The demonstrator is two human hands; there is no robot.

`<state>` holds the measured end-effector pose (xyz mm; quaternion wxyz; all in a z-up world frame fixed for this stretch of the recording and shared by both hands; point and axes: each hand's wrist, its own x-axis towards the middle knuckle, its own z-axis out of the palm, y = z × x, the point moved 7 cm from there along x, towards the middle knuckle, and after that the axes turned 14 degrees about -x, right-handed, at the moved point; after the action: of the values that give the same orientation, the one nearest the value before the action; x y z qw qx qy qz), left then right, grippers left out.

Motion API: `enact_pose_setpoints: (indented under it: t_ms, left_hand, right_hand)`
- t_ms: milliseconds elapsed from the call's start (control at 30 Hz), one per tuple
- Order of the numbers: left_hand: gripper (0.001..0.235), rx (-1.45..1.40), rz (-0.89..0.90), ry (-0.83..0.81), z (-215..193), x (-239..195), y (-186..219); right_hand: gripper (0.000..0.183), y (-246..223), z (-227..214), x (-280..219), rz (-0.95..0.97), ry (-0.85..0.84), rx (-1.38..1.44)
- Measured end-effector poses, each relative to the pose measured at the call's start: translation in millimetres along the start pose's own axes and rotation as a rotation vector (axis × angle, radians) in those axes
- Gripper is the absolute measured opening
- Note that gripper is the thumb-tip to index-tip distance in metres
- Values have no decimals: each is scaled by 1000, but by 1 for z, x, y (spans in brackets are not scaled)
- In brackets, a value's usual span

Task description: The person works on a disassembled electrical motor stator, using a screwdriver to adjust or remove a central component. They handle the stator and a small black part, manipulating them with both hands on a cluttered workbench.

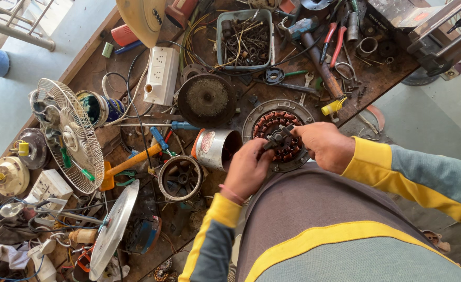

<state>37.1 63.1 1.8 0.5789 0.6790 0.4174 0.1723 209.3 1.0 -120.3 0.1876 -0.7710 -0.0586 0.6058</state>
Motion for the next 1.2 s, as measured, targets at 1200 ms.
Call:
enact_pose_setpoints:
  t_ms: [1200]
  left_hand:
    - [26, 888, 285, 92, 14, 13, 118]
  right_hand:
    - [34, -1, 12, -9, 169, -437, 337]
